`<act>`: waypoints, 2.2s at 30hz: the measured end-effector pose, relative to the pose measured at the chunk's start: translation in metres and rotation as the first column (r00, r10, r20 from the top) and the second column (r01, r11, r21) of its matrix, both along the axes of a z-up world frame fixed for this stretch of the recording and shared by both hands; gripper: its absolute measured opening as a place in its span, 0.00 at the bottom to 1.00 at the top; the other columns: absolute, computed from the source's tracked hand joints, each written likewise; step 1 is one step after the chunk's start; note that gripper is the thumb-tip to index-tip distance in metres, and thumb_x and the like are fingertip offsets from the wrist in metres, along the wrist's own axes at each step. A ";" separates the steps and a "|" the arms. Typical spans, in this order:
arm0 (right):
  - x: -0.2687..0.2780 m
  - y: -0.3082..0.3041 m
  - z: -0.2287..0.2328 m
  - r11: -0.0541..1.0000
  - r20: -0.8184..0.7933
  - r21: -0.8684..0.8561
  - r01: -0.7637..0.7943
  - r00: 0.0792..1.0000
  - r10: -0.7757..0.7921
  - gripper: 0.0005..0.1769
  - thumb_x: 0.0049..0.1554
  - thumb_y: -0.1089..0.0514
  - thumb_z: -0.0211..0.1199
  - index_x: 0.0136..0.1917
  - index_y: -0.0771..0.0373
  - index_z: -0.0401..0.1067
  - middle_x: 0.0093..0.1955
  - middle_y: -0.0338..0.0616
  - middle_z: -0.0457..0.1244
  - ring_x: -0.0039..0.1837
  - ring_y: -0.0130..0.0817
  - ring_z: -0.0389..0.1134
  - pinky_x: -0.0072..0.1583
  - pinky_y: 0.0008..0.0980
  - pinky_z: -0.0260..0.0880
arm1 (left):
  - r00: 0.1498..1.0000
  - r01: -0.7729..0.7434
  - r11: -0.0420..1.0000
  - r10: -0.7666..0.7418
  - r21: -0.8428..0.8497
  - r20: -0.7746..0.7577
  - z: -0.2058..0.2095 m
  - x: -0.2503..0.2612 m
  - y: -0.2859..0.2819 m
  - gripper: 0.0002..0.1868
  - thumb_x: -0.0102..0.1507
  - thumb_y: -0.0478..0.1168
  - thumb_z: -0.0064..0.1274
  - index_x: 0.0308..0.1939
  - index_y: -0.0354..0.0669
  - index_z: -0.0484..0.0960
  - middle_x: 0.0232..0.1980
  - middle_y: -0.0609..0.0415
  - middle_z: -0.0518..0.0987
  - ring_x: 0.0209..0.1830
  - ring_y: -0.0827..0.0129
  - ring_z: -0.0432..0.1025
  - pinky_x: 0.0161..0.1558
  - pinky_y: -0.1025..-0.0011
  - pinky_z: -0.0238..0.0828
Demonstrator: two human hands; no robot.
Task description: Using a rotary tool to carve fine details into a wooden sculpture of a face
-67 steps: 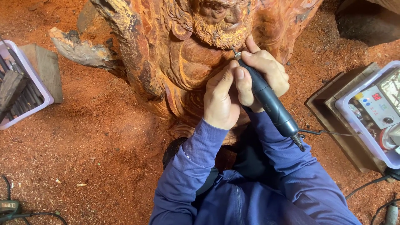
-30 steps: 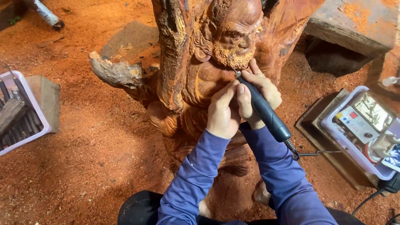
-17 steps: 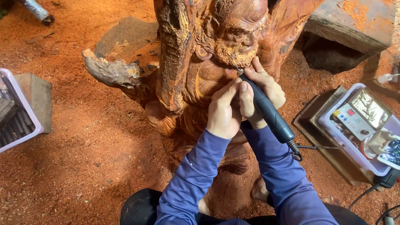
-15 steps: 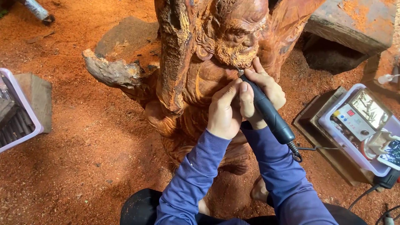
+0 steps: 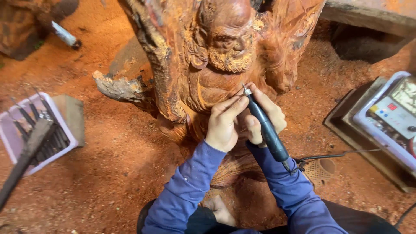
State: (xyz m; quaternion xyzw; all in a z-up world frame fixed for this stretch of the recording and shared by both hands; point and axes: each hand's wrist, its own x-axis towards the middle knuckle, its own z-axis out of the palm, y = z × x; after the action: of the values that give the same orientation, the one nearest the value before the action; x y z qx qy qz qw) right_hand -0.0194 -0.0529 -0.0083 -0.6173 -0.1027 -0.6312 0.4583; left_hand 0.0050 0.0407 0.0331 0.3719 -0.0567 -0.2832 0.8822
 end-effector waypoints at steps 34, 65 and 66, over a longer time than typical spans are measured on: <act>0.016 -0.008 0.024 0.979 -0.028 -0.195 0.066 0.997 -0.073 0.20 0.56 0.61 0.65 0.54 0.84 0.75 0.42 0.63 0.69 0.38 0.51 0.71 0.42 0.45 0.75 | 0.999 0.053 0.995 -0.051 0.081 -0.018 0.011 0.024 0.001 0.08 0.66 0.36 0.56 0.39 0.33 0.86 0.34 0.50 0.78 0.42 0.72 0.72 0.46 0.75 0.77; 0.006 -0.019 0.011 0.999 -0.026 -0.045 0.012 1.000 -0.013 0.21 0.53 0.59 0.65 0.50 0.82 0.76 0.35 0.60 0.68 0.35 0.46 0.70 0.45 0.48 0.76 | 0.998 0.019 0.995 -0.024 0.102 0.051 -0.004 0.009 -0.011 0.07 0.65 0.36 0.58 0.41 0.35 0.88 0.36 0.49 0.83 0.42 0.68 0.75 0.51 0.68 0.76; 0.002 -0.022 0.009 1.000 -0.006 0.001 -0.023 1.000 0.023 0.21 0.52 0.58 0.65 0.48 0.84 0.76 0.34 0.61 0.67 0.35 0.47 0.71 0.46 0.50 0.76 | 0.999 0.028 0.996 -0.030 0.079 0.023 -0.010 0.005 -0.014 0.07 0.65 0.36 0.58 0.41 0.35 0.88 0.36 0.50 0.82 0.41 0.68 0.76 0.50 0.67 0.77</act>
State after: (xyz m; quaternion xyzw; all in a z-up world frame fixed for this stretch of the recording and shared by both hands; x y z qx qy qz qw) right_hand -0.0170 -0.0750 0.0011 -0.6179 -0.1083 -0.6239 0.4661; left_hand 0.0102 0.0263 0.0232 0.4089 -0.0613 -0.2936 0.8619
